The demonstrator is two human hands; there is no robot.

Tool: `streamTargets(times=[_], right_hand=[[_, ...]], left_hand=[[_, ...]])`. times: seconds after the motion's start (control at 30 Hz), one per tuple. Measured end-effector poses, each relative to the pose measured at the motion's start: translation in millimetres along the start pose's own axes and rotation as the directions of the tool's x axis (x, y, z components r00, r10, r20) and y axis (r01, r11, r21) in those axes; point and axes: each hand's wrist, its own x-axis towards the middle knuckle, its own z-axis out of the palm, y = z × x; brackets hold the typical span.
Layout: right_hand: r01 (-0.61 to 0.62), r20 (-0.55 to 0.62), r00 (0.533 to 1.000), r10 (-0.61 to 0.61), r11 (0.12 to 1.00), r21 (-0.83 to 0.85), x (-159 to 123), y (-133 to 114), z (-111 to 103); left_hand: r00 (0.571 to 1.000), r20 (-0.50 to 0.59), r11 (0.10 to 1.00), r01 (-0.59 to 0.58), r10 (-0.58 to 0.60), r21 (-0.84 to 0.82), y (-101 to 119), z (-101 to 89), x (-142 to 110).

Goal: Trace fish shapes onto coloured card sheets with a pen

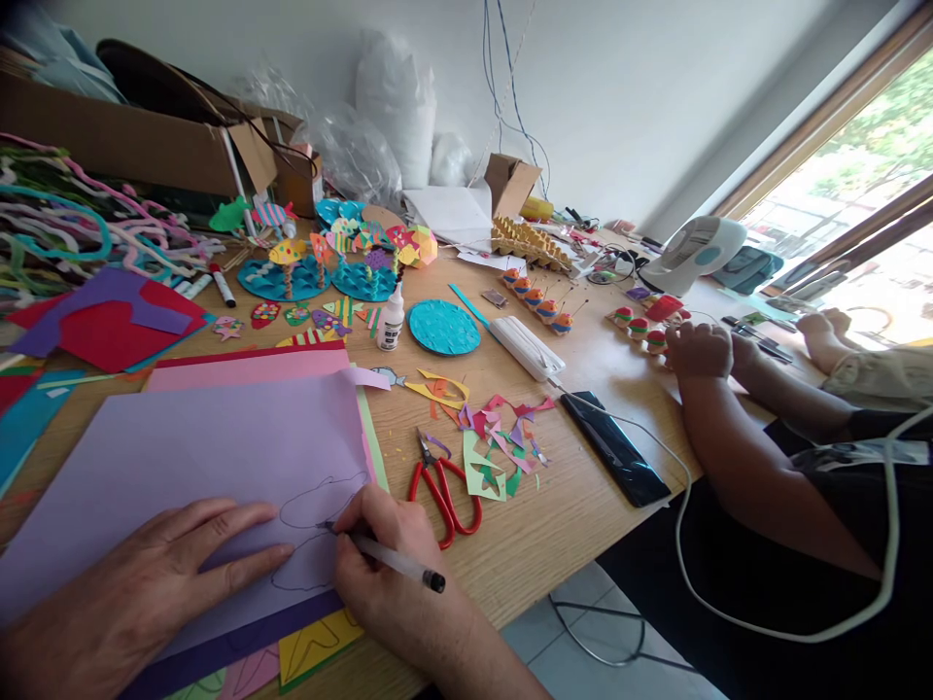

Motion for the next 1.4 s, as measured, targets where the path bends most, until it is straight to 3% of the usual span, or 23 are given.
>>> streamTargets(times=[0.2,0.4,0.53,0.83,0.97,1.07,1.2,1.3,1.4], right_hand=[[0.005,-0.027,1.000,-0.006,0.999,-0.032,-1,-1,0],[-0.004,-0.040,0.999,0.002,0.998,-0.055,-2,0,-1],[-0.016,-0.034,0.999,0.015,1.000,-0.027,-2,0,-2],[-0.052,-0.060,0.997,0.055,0.997,0.053,-1,1,-3],[0.012,-0.021,1.000,-0.010,0.996,0.084,7,2,-7],[0.038,0.002,0.999,-0.038,0.998,0.052,12,2,-6],[0.086,-0.011,0.996,-0.086,0.996,-0.019,11,2,-1],[0.123,-0.053,0.991,-0.127,0.990,-0.076,9,4,3],[0.092,-0.089,0.991,-0.101,0.990,-0.104,11,5,6]], left_hand=[[0.997,0.039,0.998,-0.061,0.061,0.004,-7,-6.5,1],[0.996,0.081,0.999,0.039,-0.038,-0.011,-1,-3.0,-2],[0.997,0.068,0.999,0.030,-0.028,-0.026,-3,1.7,-3],[0.990,0.120,0.996,0.071,-0.077,0.058,8,-12.5,6],[0.997,0.080,0.998,-0.025,0.021,0.052,2,-14.7,6],[0.992,0.106,0.996,-0.075,0.071,0.037,1,-24.3,19],[0.976,0.215,1.000,-0.019,0.016,0.013,8,-36.7,48],[0.964,0.265,0.999,0.032,-0.030,-0.004,13,-32.9,59],[0.971,0.234,0.998,0.056,-0.048,-0.024,12,-23.8,55]])
